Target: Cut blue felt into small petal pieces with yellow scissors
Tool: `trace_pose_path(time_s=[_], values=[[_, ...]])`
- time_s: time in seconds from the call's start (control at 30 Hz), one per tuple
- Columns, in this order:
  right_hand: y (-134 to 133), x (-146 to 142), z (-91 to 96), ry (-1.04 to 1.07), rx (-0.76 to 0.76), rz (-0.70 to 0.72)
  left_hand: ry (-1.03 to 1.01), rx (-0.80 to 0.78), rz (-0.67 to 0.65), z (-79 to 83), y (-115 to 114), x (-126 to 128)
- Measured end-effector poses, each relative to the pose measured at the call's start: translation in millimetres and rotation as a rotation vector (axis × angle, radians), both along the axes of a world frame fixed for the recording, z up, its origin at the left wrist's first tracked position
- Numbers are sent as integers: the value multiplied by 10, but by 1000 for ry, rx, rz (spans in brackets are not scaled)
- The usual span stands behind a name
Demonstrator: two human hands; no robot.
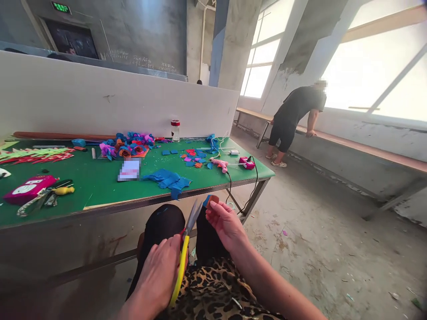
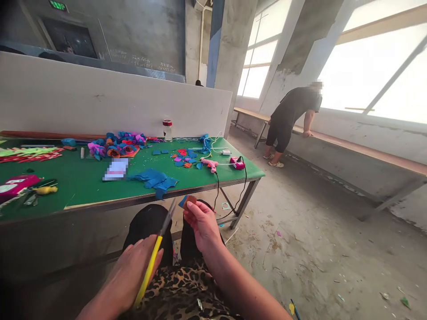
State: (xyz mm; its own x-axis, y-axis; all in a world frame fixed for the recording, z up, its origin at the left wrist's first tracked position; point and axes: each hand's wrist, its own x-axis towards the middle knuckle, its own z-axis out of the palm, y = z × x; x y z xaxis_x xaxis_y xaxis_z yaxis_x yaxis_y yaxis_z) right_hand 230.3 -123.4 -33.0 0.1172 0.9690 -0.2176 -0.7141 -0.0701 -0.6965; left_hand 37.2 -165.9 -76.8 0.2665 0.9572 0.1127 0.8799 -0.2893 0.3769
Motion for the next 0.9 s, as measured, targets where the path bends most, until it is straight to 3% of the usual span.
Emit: trace_pose_path(time_s=[0.13,0.47,0.9], values=[[-30,15,-7,13,11,22,151,-98,-83,25,-33,60],[-94,-4,-82,-125,88,59,163,-113,-107,300,-35,206],[-130,-17,-81,-152,95,19,117,-106,-122,286,-30,220]])
